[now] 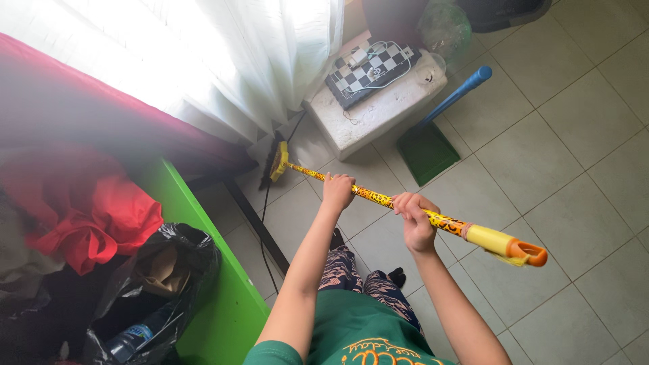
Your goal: The person sweeps a tiled floor with a broom and collects the debris into a dustpan.
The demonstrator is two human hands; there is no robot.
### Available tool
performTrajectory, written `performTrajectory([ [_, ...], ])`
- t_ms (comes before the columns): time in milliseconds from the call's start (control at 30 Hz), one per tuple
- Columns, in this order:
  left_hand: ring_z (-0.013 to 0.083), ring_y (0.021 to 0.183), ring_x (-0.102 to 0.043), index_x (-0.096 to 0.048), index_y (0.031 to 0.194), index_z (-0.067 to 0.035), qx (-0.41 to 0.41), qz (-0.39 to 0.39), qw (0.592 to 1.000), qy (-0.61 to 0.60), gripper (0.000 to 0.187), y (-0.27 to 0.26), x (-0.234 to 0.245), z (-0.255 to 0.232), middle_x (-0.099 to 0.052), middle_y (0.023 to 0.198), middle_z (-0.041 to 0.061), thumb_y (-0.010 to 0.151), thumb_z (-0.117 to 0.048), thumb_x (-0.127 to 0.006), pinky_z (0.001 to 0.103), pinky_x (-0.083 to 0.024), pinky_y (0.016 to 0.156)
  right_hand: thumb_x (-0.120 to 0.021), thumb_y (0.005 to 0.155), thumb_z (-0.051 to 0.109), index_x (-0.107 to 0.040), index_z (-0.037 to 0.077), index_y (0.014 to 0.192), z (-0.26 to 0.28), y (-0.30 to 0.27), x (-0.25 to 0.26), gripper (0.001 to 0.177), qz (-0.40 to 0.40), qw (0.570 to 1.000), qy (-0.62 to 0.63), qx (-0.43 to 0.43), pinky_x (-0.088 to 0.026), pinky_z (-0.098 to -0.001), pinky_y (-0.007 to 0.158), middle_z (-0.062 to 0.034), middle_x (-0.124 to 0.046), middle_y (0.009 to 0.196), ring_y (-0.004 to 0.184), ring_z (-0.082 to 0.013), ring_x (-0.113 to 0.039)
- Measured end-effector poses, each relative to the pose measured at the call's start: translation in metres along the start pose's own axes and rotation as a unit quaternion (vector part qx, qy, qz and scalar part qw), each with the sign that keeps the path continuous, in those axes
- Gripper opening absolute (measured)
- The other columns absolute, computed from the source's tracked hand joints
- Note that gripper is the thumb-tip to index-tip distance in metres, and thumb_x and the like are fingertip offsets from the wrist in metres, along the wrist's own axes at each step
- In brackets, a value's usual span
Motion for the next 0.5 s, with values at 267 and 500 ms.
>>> performTrajectory([
  [267,0.023,0.106,-0.065,-0.075,0.094,-0.02,0.019,0.015,0.996,0.087,0.011,0.012,-0.02,0.054,-0.07,0.1,-0.001,0.084,-0.019,-0.071,0.046,-0.05,0.085,-0.05,0.101,0.017,-0.046,0.007,0.074,-0.019,0.004,-0.035,0.029,0.043,0.994,-0.092,-0.035,-0.042,-0.0456,0.113,-0.0033,-0.052,0.077,0.085,-0.0169,-0.057],
  [500,0.0226,0.106,-0.063,-0.075,0.092,-0.023,0.011,0.02,0.998,0.063,0.01,-0.003,-0.021,0.041,-0.069,0.099,-0.001,0.083,-0.025,-0.072,0.045,-0.048,0.083,-0.049,0.098,0.014,-0.058,0.0,0.075,-0.014,-0.009,-0.036,0.028,0.076,0.97,-0.215,-0.083,-0.051,-0.0389,0.101,-0.0052,-0.057,0.07,0.065,-0.0126,-0.048],
])
Point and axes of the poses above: each hand's wrist, its own y-axis towards the middle knuckle, its own x-axis out of the back of the hand, z = x × y, the point moved 7 cm from there along y, towards the middle knuckle
